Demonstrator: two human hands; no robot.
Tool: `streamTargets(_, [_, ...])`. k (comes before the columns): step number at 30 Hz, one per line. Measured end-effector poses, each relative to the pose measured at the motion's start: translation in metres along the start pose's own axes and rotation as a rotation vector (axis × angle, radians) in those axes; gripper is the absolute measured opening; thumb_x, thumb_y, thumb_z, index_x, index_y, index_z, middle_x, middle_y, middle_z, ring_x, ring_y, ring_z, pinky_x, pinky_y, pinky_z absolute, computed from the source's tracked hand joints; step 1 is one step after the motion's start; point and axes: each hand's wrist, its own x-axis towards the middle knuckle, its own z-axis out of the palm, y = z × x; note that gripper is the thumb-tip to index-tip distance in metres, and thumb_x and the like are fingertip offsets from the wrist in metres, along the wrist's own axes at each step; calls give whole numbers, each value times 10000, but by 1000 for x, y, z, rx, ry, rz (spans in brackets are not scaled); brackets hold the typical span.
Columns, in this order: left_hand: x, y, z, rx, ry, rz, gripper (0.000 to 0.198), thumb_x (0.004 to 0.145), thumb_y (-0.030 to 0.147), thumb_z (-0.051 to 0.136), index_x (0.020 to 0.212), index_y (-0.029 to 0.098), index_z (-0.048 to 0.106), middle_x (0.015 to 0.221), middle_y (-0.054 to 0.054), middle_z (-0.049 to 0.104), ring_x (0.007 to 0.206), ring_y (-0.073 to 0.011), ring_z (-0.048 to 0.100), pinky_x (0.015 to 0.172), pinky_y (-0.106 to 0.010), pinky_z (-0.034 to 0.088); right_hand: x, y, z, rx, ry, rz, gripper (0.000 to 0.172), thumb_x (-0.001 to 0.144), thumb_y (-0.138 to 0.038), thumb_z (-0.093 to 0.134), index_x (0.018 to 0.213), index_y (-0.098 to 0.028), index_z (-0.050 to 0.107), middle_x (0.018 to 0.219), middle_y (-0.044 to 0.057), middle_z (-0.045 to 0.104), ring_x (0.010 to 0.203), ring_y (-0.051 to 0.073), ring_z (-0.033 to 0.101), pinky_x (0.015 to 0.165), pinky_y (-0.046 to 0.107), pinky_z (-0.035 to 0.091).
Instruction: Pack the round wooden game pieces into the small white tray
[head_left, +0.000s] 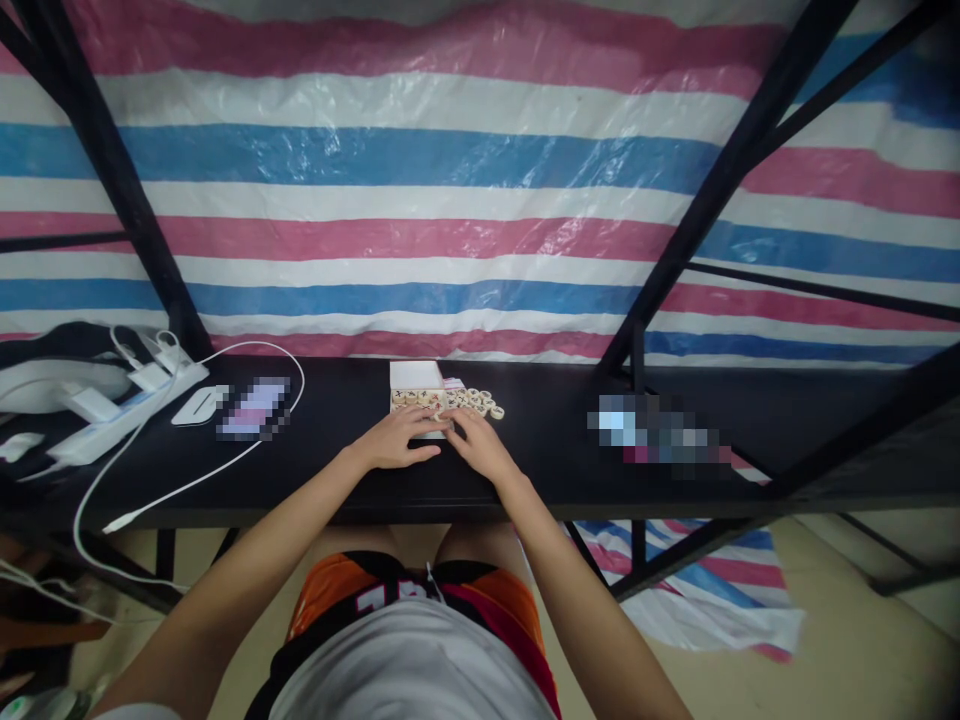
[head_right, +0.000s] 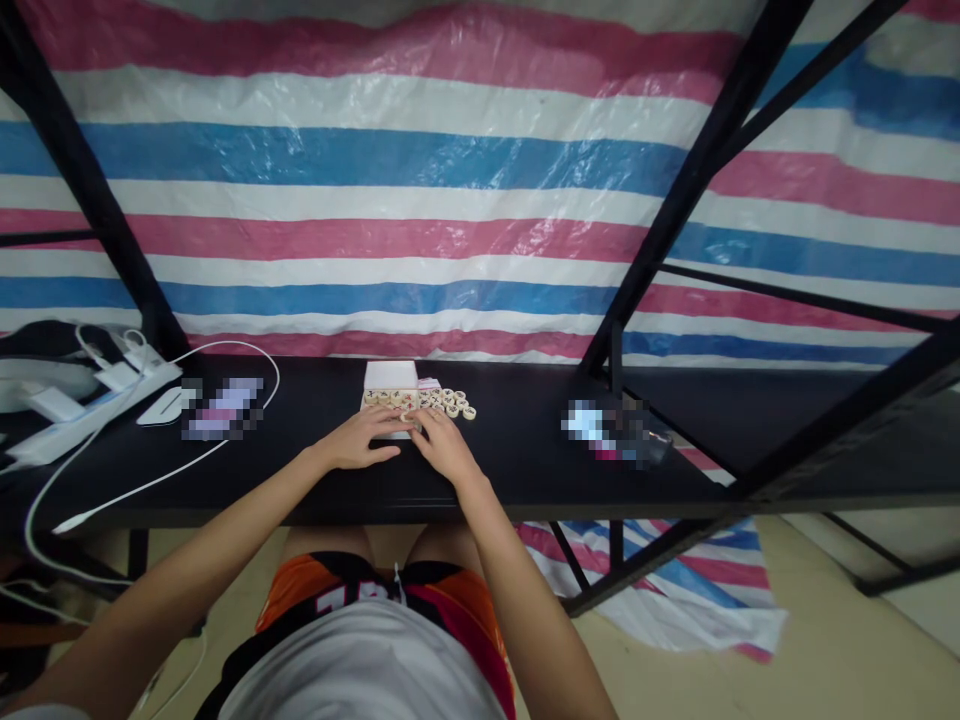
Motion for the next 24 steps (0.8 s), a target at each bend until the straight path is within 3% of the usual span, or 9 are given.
streamTargets(5, [2,-12,-1,13,161,-142,390,928,412,379,1225,228,552,1194,-69,586,1116,-213,501,979,-382,369,-3,15,0,-133,166,278,171,831,-248,477,968,-195,566,961,76,619,921,217,552,843,350,425])
streamTargets(9, [-3,-34,-2,37,305,-378,336,923,364,376,1054,191,634,1019,-73,618,983,-213,531,914,-376,411,-8,27,0,-193,130,506,129,764,-220,516,888,-208,551,862,46,612,829,200,559,742,305,420])
streamTargets(13, [-6,-50,2,39,331,-512,273,877,316,446,1029,188,634,1001,-77,598,968,-221,526,907,-383,423,-9,29,2,-199,45,468,129,756,-206,534,885,-208,547,843,29,612,805,180,556,711,273,406])
streamTargets(20, [-7,-58,12,3,283,-507,284,847,317,477,1046,180,628,1029,-83,580,987,-228,521,922,-390,420,-8,32,6,-206,4,358,113,809,-254,541,891,-211,606,902,51,627,867,198,555,782,313,420])
streamTargets(22, [-7,-58,11,3,277,-513,294,850,323,474,1057,179,626,1033,-87,578,991,-232,520,923,-398,422,-8,34,5,-193,31,326,151,816,-266,531,923,-212,624,948,63,624,906,208,548,814,330,421])
streamTargets(24, [-8,-58,10,8,274,-518,309,853,326,469,1075,175,622,1044,-93,576,998,-234,520,924,-402,424,-9,35,1,-221,141,362,205,828,-270,500,963,-196,634,987,93,615,929,227,539,830,357,419])
